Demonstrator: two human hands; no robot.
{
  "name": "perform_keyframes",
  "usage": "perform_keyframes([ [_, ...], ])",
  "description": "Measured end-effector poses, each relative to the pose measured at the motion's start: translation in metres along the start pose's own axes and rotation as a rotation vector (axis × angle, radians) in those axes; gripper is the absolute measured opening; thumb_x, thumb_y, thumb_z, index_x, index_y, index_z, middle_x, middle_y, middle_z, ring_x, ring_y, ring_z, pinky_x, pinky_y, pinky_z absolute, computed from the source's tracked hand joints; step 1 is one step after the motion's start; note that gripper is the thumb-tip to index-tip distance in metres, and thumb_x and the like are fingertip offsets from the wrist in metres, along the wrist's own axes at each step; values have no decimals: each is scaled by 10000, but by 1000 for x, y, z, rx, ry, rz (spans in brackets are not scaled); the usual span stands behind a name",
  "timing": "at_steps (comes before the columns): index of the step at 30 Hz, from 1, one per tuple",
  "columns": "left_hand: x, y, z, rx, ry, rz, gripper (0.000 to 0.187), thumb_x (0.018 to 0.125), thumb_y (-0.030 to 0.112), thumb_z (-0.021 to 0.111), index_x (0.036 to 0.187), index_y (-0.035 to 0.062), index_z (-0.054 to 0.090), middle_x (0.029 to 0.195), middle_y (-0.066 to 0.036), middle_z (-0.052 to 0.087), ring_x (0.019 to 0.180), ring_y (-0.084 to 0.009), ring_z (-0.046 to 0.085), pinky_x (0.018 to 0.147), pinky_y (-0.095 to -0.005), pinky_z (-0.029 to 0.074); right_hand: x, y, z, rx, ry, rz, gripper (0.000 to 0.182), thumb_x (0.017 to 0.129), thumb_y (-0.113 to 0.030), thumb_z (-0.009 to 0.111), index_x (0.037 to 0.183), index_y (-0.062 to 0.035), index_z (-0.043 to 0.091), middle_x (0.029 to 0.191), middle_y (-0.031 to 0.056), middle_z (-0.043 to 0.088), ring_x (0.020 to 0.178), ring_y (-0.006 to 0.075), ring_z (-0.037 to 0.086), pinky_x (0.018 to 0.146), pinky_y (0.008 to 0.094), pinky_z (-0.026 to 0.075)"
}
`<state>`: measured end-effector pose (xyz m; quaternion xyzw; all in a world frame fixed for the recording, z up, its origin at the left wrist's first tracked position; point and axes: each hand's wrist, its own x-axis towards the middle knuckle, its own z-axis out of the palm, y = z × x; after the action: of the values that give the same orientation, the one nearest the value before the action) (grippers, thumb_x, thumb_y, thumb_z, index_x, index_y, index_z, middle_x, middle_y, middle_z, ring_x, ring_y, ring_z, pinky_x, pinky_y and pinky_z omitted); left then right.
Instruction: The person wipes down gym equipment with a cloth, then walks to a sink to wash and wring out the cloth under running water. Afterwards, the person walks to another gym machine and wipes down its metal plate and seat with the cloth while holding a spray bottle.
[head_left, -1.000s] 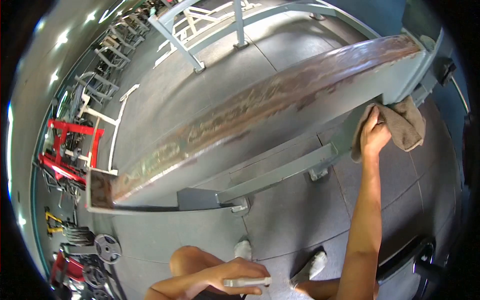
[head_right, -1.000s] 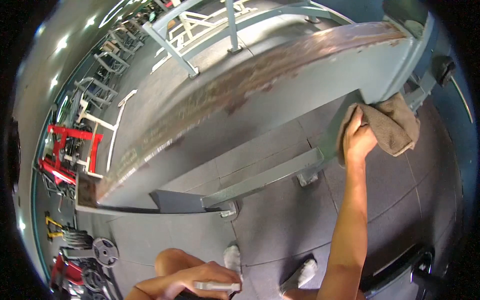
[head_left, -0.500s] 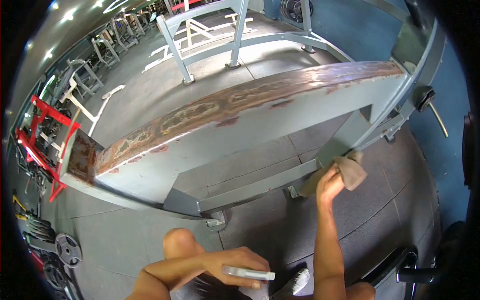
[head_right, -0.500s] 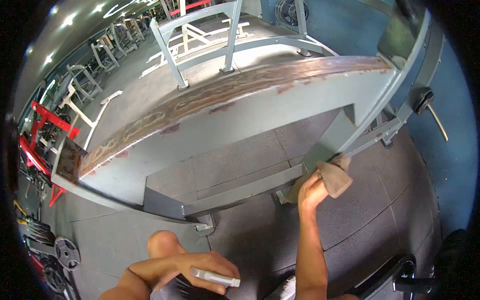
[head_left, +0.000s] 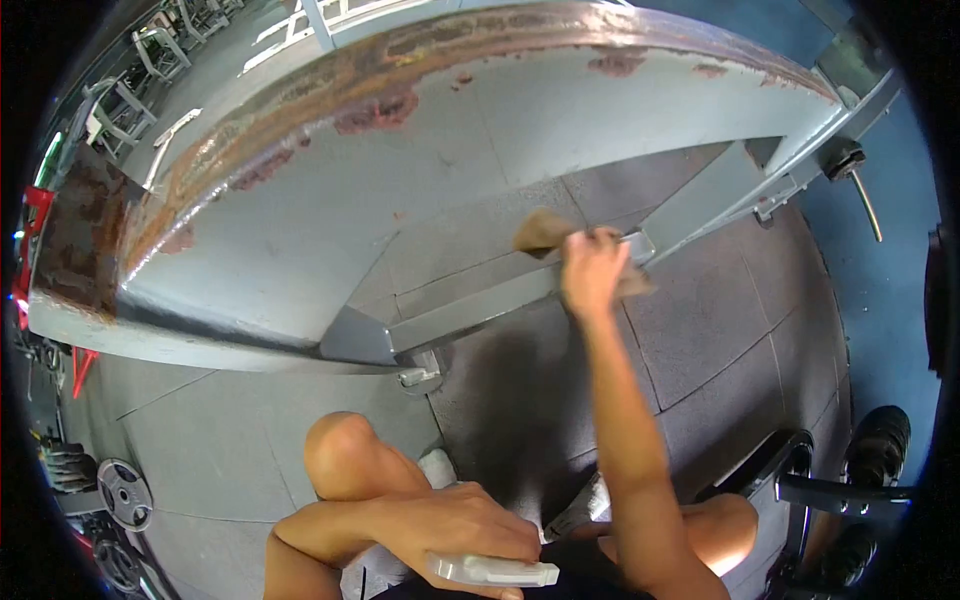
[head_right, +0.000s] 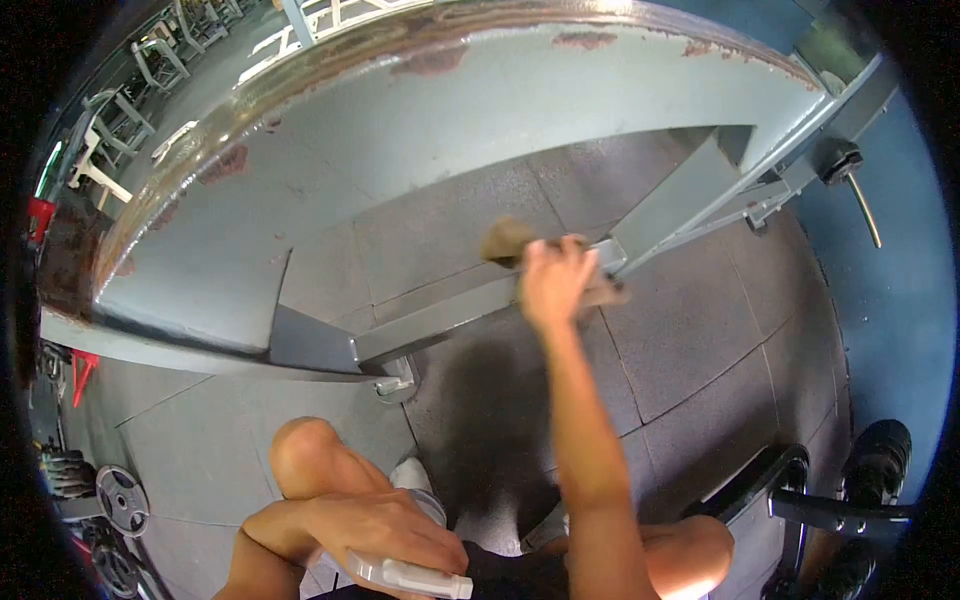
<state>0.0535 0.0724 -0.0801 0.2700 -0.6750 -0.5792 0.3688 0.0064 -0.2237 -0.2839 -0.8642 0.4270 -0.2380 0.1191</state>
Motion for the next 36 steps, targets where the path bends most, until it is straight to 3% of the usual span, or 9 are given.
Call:
perform_keyframes([
  [6, -1, -3, 5, -37, 25, 30, 318, 936, 319, 633, 919, 10, 562, 834, -118, 584, 750, -320, 605, 589, -426, 446, -171, -165, 53, 581, -61, -358, 469, 949, -278, 503, 1352, -43, 548, 1545, 294, 243, 1466, 443, 140, 1165, 596, 45],
  [11, -12, 7, 4, 48, 72, -43, 327, 919, 330, 657, 929, 13, 577, 843, -108, 595, 750, -311, 615, 602, -414, 454, -179, -158, 82, 694, 156, -226, 595, 990, -329, 426, 1510, -55, 330, 1588, 303, -7, 1477, 462, -17, 1163, 596, 25],
  [16, -21, 11, 13, 13, 123, -35, 322, 915, 327, 665, 953, 17, 591, 851, -103, 600, 745, -307, 621, 604, -405, 455, -126, -161, 69, 759, 386, 351, 559, 1036, -292, 316, 1535, -51, 244, 1565, 322, -137, 1461, 487, -53, 1189, 525, 59],
  [20, -24, 9, 17, 49, 121, -8, 314, 911, 326, 673, 959, 25, 597, 866, -99, 609, 755, -308, 622, 608, -409, 453, -178, -210, 76, 1296, 29, 893, 655, 1041, -397, 324, 1520, 31, 200, 1591, 234, 165, 1470, 348, 176, 1186, 382, 158],
  [23, -24, 13, 16, 65, 67, -77, 294, 911, 310, 676, 960, 28, 612, 899, -93, 624, 799, -301, 627, 653, -415, 460, -181, -226, 75, 1722, -48, 1314, 401, 1002, -320, 414, 1211, -3, 540, 1232, 102, 562, 1139, 225, 514, 994, 366, 400],
  [25, -18, 18, 14, 57, 36, -39, 278, 895, 280, 697, 952, 15, 634, 887, -107, 641, 790, -305, 641, 651, -412, 478, -179, -228, 83, 1846, -67, 1475, 249, 971, -284, 472, 1017, -57, 564, 978, 52, 586, 868, 208, 544, 808, 347, 469],
  [30, -14, 26, 8, -51, 84, 162, 372, 836, 296, 768, 949, -42, 663, 915, -163, 689, 792, -293, 699, 659, -356, 559, -172, -218, -16, 2476, -658, 883, 315, 1043, -247, 432, 1299, -76, 500, 1314, 75, 532, 1235, 233, 489, 1045, 427, 386],
  [34, -11, 18, 11, -48, 5, 149, 384, 832, 307, 771, 980, -27, 653, 911, -152, 686, 799, -294, 694, 673, -359, 560, -109, -159, -104, 2654, -345, 626, 409, 1029, -347, 465, 1324, -64, 492, 1330, 87, 540, 1233, 241, 505, 1074, 427, 375],
  [36, -11, 17, 11, -2, -29, 103, 385, 835, 313, 765, 990, -19, 647, 908, -147, 684, 806, -295, 690, 672, -360, 557, -80, -113, -131, 2387, 156, 642, 455, 1021, -389, 466, 1341, -65, 483, 1327, 103, 548, 1214, 256, 519, 1076, 426, 372],
])
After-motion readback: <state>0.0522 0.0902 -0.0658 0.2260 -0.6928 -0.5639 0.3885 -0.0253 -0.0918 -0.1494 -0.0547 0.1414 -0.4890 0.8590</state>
